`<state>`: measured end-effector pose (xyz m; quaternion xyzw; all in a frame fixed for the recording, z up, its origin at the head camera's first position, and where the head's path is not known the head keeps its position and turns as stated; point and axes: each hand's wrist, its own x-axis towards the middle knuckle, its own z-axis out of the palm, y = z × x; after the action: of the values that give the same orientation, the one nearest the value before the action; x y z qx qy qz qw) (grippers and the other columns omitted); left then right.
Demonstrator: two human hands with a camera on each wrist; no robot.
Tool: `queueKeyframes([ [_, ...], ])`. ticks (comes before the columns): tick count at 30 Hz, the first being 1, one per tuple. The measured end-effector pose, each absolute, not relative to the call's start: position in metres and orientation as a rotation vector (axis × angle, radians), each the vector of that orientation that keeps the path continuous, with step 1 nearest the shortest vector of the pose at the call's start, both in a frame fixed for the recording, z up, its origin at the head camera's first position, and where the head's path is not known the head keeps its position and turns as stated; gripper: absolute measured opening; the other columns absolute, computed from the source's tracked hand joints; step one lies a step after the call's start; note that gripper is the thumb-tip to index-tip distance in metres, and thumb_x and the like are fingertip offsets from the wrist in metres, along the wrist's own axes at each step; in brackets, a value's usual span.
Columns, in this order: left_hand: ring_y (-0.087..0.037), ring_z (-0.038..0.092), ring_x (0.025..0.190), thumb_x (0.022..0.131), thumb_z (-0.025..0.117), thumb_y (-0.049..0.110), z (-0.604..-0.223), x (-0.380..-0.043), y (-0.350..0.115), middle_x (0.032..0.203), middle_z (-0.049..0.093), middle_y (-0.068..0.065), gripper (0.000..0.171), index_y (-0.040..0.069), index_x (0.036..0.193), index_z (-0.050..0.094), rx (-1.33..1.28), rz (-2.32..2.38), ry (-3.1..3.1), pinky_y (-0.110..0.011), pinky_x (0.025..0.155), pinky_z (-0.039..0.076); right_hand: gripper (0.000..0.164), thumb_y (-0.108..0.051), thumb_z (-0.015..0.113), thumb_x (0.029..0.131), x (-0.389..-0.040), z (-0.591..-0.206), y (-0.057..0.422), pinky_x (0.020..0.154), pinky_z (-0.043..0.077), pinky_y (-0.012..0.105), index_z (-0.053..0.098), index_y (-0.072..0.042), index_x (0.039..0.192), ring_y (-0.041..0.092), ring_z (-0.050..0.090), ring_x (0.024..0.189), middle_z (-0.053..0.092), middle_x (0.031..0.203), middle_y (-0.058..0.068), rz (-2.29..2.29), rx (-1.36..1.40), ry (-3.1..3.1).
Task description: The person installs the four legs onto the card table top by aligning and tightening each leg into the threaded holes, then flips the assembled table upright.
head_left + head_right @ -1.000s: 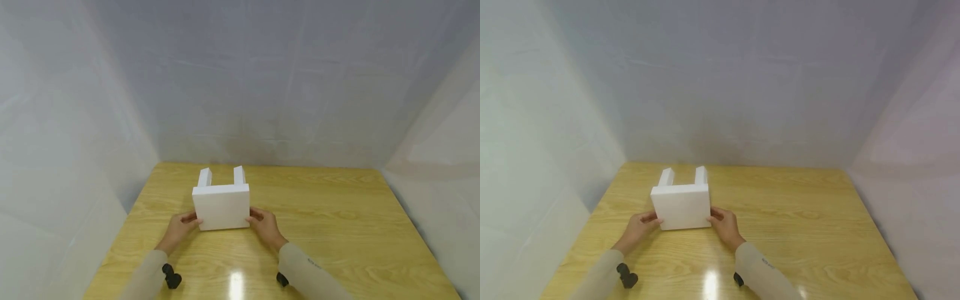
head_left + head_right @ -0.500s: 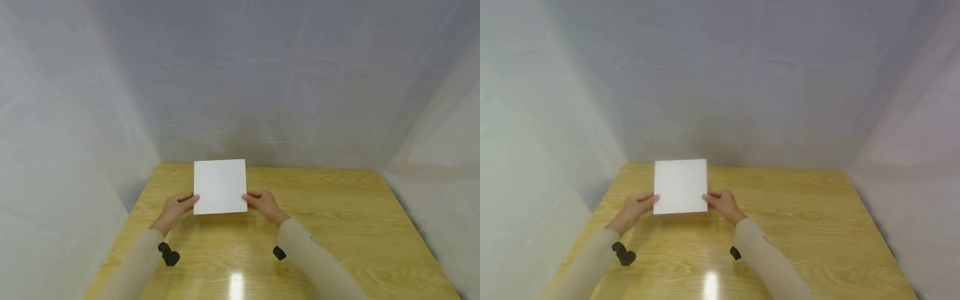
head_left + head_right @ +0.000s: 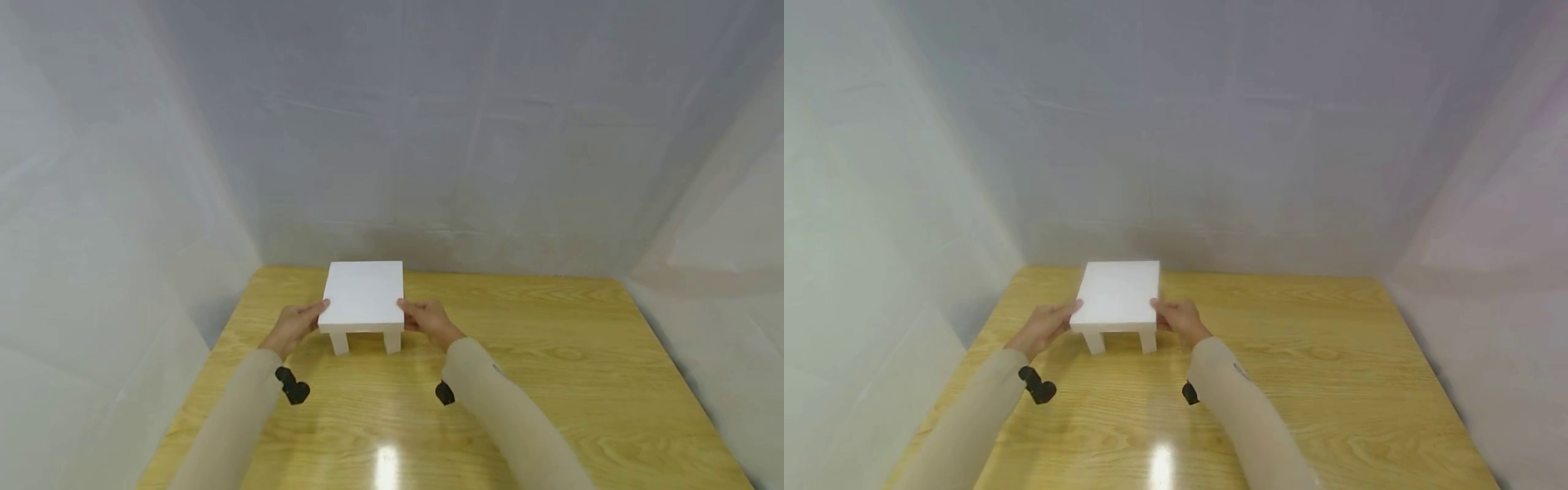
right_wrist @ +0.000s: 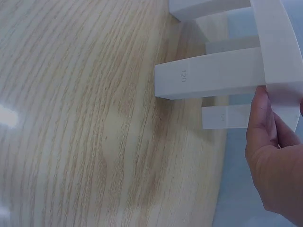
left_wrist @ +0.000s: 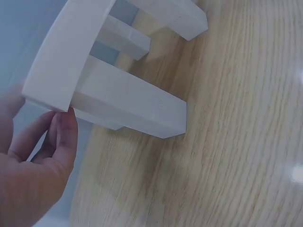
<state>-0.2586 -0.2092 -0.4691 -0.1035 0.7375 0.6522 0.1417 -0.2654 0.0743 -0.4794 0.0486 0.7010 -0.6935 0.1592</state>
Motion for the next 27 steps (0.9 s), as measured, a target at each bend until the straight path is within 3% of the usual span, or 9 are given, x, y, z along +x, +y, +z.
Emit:
queueKeyframes([
  [7,-0.016,0.058,0.108,0.092,0.065,0.032,-0.4699,-0.268,-0.2069,0.139,0.048,-0.023,0.061,-0.007,0.136,0.048,-0.352,1.911,2.112,-0.027,0.095,0.05,0.041,-0.026,0.064,0.094,-0.2712,-0.4748,0.0742,0.094,0.052,0.042,0.063,0.01,0.112,0.015,0.064,0.077,0.066,0.09,0.01,-1.97,0.164,1.999],
  [18,-0.029,0.049,0.127,0.093,0.064,0.031,-0.4711,-0.2691,-0.2066,0.142,0.044,-0.024,0.062,-0.008,0.137,0.045,-0.337,1.928,2.095,-0.032,0.102,0.045,0.037,-0.026,0.064,0.094,-0.2711,-0.4771,0.0742,0.099,0.046,0.05,0.064,0.01,0.106,0.016,0.064,0.076,0.066,0.089,0.012,-1.974,0.153,2.011],
  [27,-0.016,0.06,0.109,0.093,0.064,0.031,-0.4691,-0.2697,-0.2076,0.14,0.046,-0.025,0.06,-0.009,0.135,0.047,-0.33,1.926,2.115,-0.028,0.097,0.049,0.039,-0.026,0.065,0.093,-0.27,-0.4763,0.072,0.09,0.054,0.041,0.065,0.01,0.108,0.014,0.065,0.076,0.068,0.094,0.016,-1.982,0.154,2.045],
])
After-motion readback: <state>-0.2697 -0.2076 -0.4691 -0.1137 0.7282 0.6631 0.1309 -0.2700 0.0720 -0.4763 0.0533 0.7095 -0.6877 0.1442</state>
